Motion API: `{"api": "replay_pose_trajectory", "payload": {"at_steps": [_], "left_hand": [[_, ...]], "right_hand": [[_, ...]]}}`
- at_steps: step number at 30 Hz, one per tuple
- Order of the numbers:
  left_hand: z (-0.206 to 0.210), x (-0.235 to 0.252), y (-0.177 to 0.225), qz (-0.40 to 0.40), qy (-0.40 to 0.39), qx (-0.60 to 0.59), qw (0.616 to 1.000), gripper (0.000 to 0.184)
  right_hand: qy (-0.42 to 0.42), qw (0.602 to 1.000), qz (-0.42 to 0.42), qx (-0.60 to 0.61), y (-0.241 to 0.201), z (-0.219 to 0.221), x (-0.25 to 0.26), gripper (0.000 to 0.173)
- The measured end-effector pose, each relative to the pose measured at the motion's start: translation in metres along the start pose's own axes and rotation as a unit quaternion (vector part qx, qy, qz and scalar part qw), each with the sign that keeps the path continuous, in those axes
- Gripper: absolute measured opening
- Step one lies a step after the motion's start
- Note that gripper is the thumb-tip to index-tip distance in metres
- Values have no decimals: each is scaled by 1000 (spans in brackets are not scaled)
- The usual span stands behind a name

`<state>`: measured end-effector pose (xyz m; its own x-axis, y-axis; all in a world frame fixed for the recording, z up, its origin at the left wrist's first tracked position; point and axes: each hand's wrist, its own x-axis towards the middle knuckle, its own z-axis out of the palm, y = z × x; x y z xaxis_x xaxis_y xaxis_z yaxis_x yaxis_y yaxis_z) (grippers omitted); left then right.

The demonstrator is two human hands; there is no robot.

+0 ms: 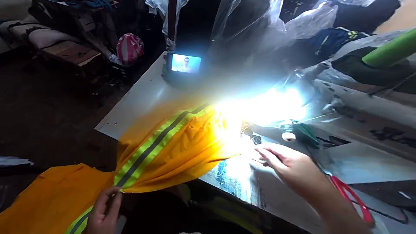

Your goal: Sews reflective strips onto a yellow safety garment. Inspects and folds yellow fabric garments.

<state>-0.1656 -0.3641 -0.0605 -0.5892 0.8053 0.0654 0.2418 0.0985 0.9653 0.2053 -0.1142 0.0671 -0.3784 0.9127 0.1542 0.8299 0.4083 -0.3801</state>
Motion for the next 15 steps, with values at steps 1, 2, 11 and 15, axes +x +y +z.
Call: {"api": "replay_pose_trajectory", "payload": {"at_steps": [1, 2, 11, 15], "left_hand": [[-1, 3, 3, -57, 44, -89, 993, 16], [-1, 7, 7, -110, 85, -164, 977, 19], [-51, 35, 12, -70, 279, -185, 940, 13], [-103, 38, 22, -16, 311, -182, 933, 21]], "right_hand": [[-13, 999, -24, 37, -24, 7, 21, 29], [-30, 997, -31, 62, -43, 14, 43, 27], [-115, 991, 35, 52, -92, 118, 158, 38], [-106, 942, 78, 309, -120, 98, 137, 32]]}}
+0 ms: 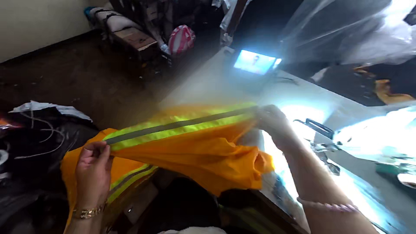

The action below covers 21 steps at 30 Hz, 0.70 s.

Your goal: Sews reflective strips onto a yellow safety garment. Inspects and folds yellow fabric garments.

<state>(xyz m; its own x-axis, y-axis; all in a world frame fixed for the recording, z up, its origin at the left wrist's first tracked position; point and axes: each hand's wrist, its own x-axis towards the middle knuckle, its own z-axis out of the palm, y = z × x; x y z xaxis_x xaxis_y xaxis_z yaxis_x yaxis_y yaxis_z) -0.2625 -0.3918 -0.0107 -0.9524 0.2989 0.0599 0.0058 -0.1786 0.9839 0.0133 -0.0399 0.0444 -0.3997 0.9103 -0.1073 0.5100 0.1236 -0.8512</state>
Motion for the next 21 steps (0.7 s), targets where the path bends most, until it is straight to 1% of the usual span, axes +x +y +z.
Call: {"api": "replay_pose_trajectory", "payload": {"at_steps": [1, 2, 3, 4, 5, 6, 7, 8, 9, 10, 11, 12, 13, 14, 15, 16, 17, 19, 21], "left_hand": [[-6, 5, 9, 1, -2, -21, 1000, 23], [-12, 9, 18, 5, -9, -45, 999, 25], [-17, 13, 27, 9, -17, -72, 997, 26], [-22, 18, 35, 14, -27, -95, 995, 27], [-27, 24, 43, 17, -42, -112, 993, 27], [-31, 31, 49, 18, -53, -115, 992, 26], [-32, 39, 55, 12, -52, -95, 994, 24], [-32, 50, 59, 0, -39, -59, 998, 23], [-33, 63, 61, -14, -20, -10, 1000, 28], [-38, 78, 62, -18, 1, 35, 999, 37], [-45, 92, 64, -9, 29, 64, 998, 46], [-55, 105, 70, 13, 51, 77, 996, 53], [-67, 114, 79, 44, 70, 79, 993, 56], [-80, 118, 91, 77, 86, 82, 990, 56], [-96, 118, 101, 106, 101, 85, 986, 55], [-114, 114, 108, 131, 116, 89, 981, 54], [-133, 109, 112, 147, 130, 90, 976, 53], [-173, 91, 105, 155, 167, 115, 967, 55], [-208, 61, 80, 111, 210, 164, 957, 56]], "right_hand": [[-4, 994, 15, 107, -13, -1, -11, 25], [-20, 978, 9, 208, -23, -3, -21, 16], [-56, 956, -13, 287, -30, -9, -28, 14], [-102, 934, -42, 339, -34, -15, -30, 18], [-134, 921, -68, 360, -39, -18, -30, 21], [-137, 918, -78, 363, -47, -16, -29, 24], [-105, 925, -65, 359, -59, -6, -25, 25], [-69, 941, -44, 329, -70, 8, -19, 20], [-51, 958, -27, 283, -77, 23, -9, 8], [-48, 970, -23, 238, -80, 38, 2, 14], [-53, 976, -29, 211, -86, 53, 11, 26], [-54, 975, -40, 211, -97, 69, 18, 32], [-52, 972, -53, 223, -115, 86, 17, 34], [-58, 968, -63, 237, -138, 101, 5, 30], [-74, 967, -65, 235, -161, 115, -18, 25], [-92, 962, -71, 248, -175, 127, -34, 20], [-115, 954, -85, 264, -178, 140, -40, 19], [-161, 939, -134, 274, -161, 173, -32, 19], [-200, 942, -154, 220, -132, 207, -34, 21]]}}
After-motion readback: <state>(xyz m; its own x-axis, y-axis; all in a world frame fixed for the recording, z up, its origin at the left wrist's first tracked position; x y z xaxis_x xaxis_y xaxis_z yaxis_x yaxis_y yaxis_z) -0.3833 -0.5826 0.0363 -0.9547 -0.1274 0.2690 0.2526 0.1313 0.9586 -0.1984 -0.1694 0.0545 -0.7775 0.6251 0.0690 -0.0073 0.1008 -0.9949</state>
